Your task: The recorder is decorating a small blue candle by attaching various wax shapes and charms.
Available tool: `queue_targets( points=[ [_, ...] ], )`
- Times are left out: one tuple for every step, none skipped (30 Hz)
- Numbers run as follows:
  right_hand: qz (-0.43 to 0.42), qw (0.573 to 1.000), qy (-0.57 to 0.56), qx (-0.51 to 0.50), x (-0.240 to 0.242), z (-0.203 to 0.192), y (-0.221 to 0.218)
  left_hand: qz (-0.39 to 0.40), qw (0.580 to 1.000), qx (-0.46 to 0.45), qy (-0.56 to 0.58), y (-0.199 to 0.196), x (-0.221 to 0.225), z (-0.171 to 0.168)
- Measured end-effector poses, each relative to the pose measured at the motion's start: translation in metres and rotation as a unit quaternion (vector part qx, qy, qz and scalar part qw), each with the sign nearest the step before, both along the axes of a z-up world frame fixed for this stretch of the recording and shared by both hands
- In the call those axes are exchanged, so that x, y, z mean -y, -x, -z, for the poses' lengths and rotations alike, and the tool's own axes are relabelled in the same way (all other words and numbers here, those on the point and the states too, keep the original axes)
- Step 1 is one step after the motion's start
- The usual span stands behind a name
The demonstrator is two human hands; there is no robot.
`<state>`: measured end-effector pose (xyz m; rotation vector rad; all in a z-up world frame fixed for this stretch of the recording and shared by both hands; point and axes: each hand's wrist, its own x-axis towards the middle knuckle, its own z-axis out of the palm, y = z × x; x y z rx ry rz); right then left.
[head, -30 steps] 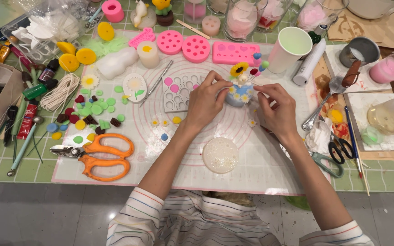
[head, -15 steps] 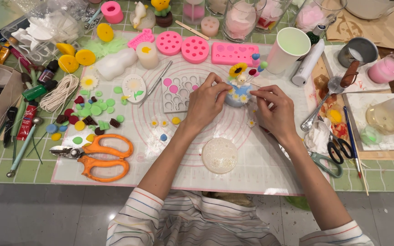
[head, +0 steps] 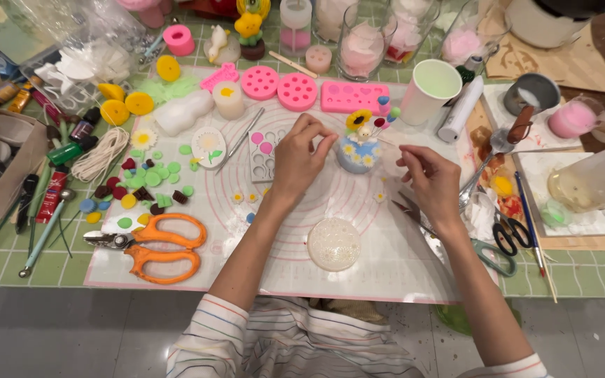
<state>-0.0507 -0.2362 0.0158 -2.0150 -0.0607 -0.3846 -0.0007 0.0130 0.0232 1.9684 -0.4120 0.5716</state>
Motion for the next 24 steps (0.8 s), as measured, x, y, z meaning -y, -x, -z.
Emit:
queue_targets(
  points=[
    [0.001,1.000,0.000,0.004,0.002,-0.002,0.008,0.001,1.000,0.004,0.000,-0.002,-0.004,0.001],
    [0.009,1.000,0.021,-0.009,0.005,-0.003,0.016,-0.001,1.000,-0.004,0.007,-0.004,-0.008,0.003],
    [0.018,0.999,0.043,-0.020,0.008,-0.006,0.023,-0.003,1.000,-0.010,0.014,-0.007,-0.011,0.003],
    [0.019,0.999,0.043,-0.015,0.013,-0.008,0.025,-0.002,1.000,-0.005,0.014,-0.013,-0.017,-0.001],
    [0.015,0.995,0.095,-0.009,0.017,-0.009,0.031,-0.010,1.000,0.004,-0.010,-0.015,-0.022,-0.003],
    [0.010,0.989,0.148,-0.004,0.022,-0.009,0.036,-0.019,0.999,0.013,-0.035,-0.017,-0.028,-0.005],
    [0.010,0.989,0.148,-0.002,0.023,-0.005,0.035,-0.019,0.999,0.015,-0.035,-0.013,-0.031,-0.015],
    [-0.007,0.981,0.192,0.019,0.025,-0.002,0.034,-0.023,0.999,0.009,-0.034,-0.008,-0.035,-0.026],
    [-0.024,0.971,0.236,0.041,0.027,0.003,0.034,-0.027,0.999,0.002,-0.034,-0.002,-0.039,-0.036],
    [-0.024,0.970,0.236,0.043,0.025,0.008,0.028,-0.028,0.999,0.004,-0.034,0.009,-0.042,-0.045],
    [-0.034,0.964,0.257,0.052,0.022,0.012,0.022,-0.021,0.999,0.005,-0.029,0.020,-0.045,-0.054],
    [-0.043,0.958,0.278,0.061,0.020,0.017,0.016,-0.015,1.000,0.005,-0.025,0.030,-0.048,-0.063],
    [-0.044,0.957,0.278,0.063,0.019,0.022,0.012,-0.017,1.000,0.006,-0.025,0.041,-0.052,-0.064],
    [-0.040,0.957,0.283,0.052,0.018,0.028,0.007,-0.015,0.999,0.007,-0.036,0.052,-0.056,-0.065],
    [-0.037,0.956,0.286,0.042,0.016,0.031,0.000,-0.014,0.999,0.009,-0.048,0.061,-0.060,-0.068],
    [-0.038,0.956,0.286,0.046,0.015,0.031,0.000,-0.017,0.999,0.013,-0.048,0.069,-0.064,-0.067],
    [-0.037,0.956,0.288,0.049,0.013,0.031,0.000,-0.018,0.999,0.010,-0.049,0.077,-0.069,-0.065],
    [-0.036,0.955,0.289,0.051,0.011,0.031,0.000,-0.020,0.998,0.006,-0.051,0.084,-0.073,-0.064],
    [-0.038,0.955,0.288,0.054,0.010,0.031,0.001,-0.023,0.998,0.008,-0.052,0.091,-0.077,-0.063],
    [-0.037,0.953,0.296,0.058,0.009,0.032,0.002,-0.029,0.998,-0.003,-0.054,0.097,-0.080,-0.061],
    [-0.035,0.950,0.304,0.062,0.008,0.034,0.003,-0.034,0.998,-0.015,-0.056,0.102,-0.083,-0.060],
    [-0.037,0.950,0.303,0.063,0.007,0.035,0.002,-0.036,0.998,-0.014,-0.057,0.106,-0.085,-0.057],
    [-0.035,0.947,0.311,0.070,0.008,0.037,0.001,-0.036,0.998,-0.015,-0.058,0.110,-0.087,-0.054],
    [-0.034,0.944,0.319,0.076,0.008,0.039,0.001,-0.035,0.998,-0.017,-0.059,0.113,-0.089,-0.050]
  ],
)
